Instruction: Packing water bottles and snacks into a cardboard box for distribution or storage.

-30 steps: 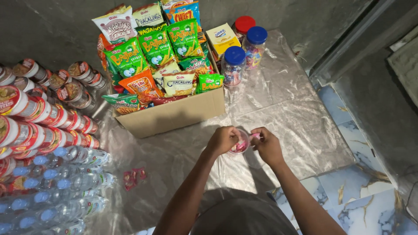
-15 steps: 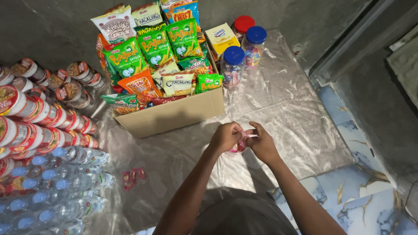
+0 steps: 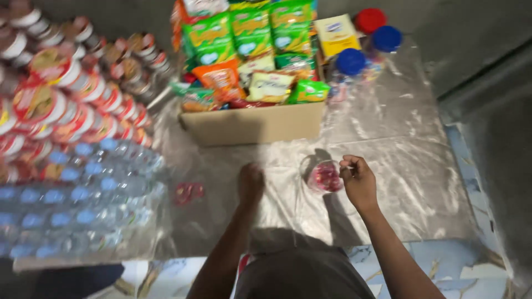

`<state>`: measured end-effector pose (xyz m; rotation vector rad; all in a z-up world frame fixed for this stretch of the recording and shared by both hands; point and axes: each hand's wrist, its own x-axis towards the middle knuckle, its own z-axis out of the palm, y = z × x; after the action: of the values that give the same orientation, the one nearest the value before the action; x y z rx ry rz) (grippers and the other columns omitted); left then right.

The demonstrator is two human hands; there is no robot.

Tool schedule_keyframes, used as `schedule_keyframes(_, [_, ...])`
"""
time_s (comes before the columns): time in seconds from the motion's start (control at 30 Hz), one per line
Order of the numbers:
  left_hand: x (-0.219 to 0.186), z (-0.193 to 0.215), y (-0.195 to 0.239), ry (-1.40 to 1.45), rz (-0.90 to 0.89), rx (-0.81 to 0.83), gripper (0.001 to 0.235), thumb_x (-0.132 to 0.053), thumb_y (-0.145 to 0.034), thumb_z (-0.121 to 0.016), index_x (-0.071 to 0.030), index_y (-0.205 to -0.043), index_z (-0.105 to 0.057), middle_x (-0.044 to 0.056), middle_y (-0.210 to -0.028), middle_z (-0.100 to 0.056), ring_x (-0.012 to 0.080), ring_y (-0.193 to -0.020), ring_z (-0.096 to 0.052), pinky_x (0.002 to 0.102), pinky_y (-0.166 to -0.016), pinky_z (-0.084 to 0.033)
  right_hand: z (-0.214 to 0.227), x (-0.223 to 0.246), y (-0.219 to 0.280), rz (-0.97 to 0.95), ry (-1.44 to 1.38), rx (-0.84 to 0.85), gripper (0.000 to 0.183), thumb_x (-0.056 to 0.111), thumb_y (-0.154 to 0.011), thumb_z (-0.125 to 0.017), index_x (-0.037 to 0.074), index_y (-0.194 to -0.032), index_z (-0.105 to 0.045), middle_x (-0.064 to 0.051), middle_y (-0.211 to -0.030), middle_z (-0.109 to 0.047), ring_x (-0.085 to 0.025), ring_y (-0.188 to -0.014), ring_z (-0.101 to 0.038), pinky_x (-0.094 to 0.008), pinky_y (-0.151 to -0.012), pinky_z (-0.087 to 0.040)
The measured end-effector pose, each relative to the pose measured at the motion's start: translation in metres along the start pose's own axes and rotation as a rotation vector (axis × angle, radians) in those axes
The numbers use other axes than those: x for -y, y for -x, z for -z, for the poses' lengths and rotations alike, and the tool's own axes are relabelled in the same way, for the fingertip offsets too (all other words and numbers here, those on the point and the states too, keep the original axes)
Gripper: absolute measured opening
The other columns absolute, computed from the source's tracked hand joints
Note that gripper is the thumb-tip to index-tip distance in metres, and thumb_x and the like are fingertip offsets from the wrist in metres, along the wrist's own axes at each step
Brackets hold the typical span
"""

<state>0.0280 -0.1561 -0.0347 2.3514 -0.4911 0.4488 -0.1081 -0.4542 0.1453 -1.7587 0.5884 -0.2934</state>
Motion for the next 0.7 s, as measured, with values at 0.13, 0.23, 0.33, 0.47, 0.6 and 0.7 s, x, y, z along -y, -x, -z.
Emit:
schedule_keyframes(0.13, [0.044,0.1,0.014,-0.314,0.387,0.149,0.039,-0.021,-0.086,-0.063,-0.003,-0.12,-0.062,0.022,-0.114,-0.065,0.0409,-0.111,-0.06,0.052,-0.099,-0.047,-0.049,0.032,0.003,0.157,0.015,0.06,0.028,0.002,-0.098,-0.057,0.001,-0.126,-0.061,-0.001,-0.108,-0.072,-0.007,-0.09,-0.066,-0.023,-0.08,-0.053])
schedule_keyframes(0.23, [0.054,0.156,0.014,-0.509,0.362,-0.101,0.043,-0.023,-0.079,-0.065,-0.005,-0.118,-0.061,0.026,-0.122,-0.064,0.0425,-0.114,-0.059,0.051,-0.095,-0.048,-0.095,0.047,0.008,0.127,0.0,0.126,0.021,0.004,-0.098,-0.059,0.002,-0.119,-0.064,-0.001,-0.099,-0.071,-0.005,-0.081,-0.064,-0.023,-0.071,-0.051])
schedule_keyframes(0.33, [0.059,0.191,0.011,-0.619,0.542,-0.118,0.053,-0.038,-0.076,-0.07,-0.005,-0.117,-0.062,0.029,-0.12,-0.062,0.0469,-0.107,-0.058,0.056,-0.083,-0.05,-0.142,0.047,0.017,0.193,0.143,0.21,0.017,0.006,-0.097,-0.064,0.004,-0.114,-0.068,-0.003,-0.091,-0.069,-0.009,-0.071,-0.06,-0.026,-0.065,-0.05])
schedule_keyframes(0.47, [0.147,0.161,0.069,-0.67,0.73,0.156,0.036,-0.034,-0.094,-0.061,-0.003,-0.111,-0.06,0.023,-0.109,-0.061,0.0425,-0.101,-0.062,0.054,-0.083,-0.054,-0.213,0.033,0.034,0.268,0.157,0.349,0.017,0.012,-0.098,-0.066,0.006,-0.114,-0.067,-0.006,-0.088,-0.07,-0.012,-0.071,-0.062,-0.029,-0.066,-0.053])
schedule_keyframes(0.6, [0.175,0.154,0.099,-0.569,0.479,0.169,0.026,-0.028,-0.096,-0.056,-0.003,-0.101,-0.059,0.022,-0.103,-0.06,0.041,-0.1,-0.062,0.052,-0.089,-0.052,-0.288,0.003,0.041,0.386,0.284,0.512,0.025,0.012,-0.091,-0.064,0.006,-0.115,-0.066,-0.014,-0.105,-0.071,-0.026,-0.081,-0.07,-0.037,-0.074,-0.057])
schedule_keyframes(0.7, [0.185,0.144,0.117,-0.369,0.341,0.032,0.037,-0.024,-0.091,-0.057,0.005,-0.115,-0.054,0.028,-0.109,-0.059,0.0451,-0.103,-0.059,0.052,-0.091,-0.05,-0.342,-0.016,0.046,0.668,0.445,0.58,0.038,0.009,-0.081,-0.064,0.006,-0.119,-0.066,-0.019,-0.113,-0.066,-0.038,-0.104,-0.064,-0.045,-0.089,-0.054])
